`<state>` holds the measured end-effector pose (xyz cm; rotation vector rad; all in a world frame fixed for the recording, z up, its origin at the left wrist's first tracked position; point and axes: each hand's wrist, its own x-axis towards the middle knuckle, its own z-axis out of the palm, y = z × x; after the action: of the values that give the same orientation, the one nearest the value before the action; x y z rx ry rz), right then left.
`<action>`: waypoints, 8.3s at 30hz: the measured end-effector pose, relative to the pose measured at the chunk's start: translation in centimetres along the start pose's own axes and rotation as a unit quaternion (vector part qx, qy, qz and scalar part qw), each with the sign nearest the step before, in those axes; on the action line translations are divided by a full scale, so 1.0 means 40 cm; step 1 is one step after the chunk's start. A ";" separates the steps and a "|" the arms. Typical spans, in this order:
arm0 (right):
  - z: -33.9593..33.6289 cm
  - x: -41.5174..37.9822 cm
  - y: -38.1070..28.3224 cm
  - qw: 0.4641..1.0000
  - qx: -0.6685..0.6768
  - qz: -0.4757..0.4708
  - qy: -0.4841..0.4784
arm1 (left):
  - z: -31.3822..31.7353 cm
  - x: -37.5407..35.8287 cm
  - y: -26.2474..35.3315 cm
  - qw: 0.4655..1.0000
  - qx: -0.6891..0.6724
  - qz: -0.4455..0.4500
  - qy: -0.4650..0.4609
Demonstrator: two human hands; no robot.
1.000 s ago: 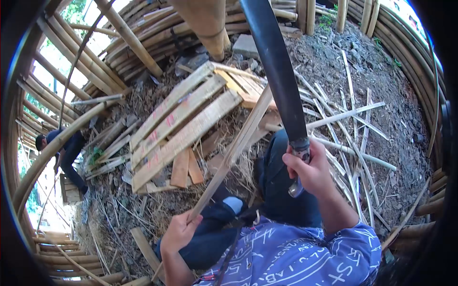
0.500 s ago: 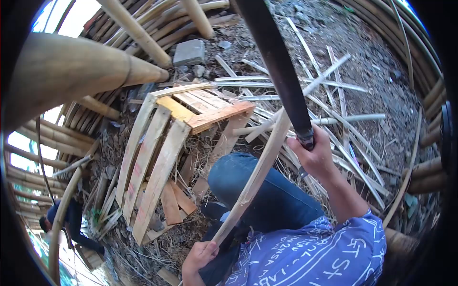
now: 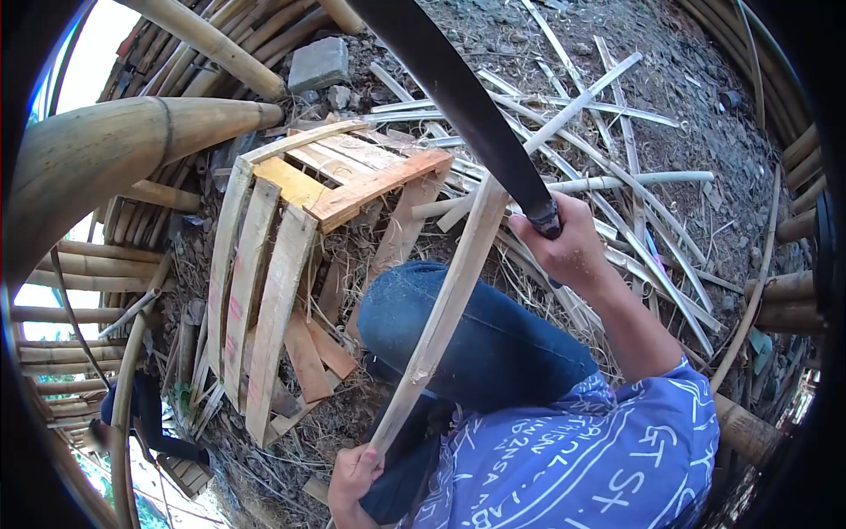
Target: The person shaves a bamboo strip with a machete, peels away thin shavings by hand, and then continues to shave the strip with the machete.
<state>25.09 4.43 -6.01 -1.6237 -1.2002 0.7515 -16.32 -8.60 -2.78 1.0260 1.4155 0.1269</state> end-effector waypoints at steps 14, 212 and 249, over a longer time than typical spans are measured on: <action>0.000 -0.014 0.022 0.999 -0.022 0.046 -0.005 | 0.055 -0.005 0.016 0.989 0.098 0.064 0.085; 0.010 -0.061 0.043 0.960 -0.077 0.023 -0.267 | 0.123 0.055 0.212 0.992 -0.018 0.023 0.119; 0.071 -0.090 0.009 0.960 -0.074 0.052 -0.264 | 0.145 0.054 0.227 0.992 -0.057 0.029 0.109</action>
<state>21.54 1.94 -7.59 -1.6705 -1.5830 1.2420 -6.52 -4.83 0.47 0.9811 1.5566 0.3679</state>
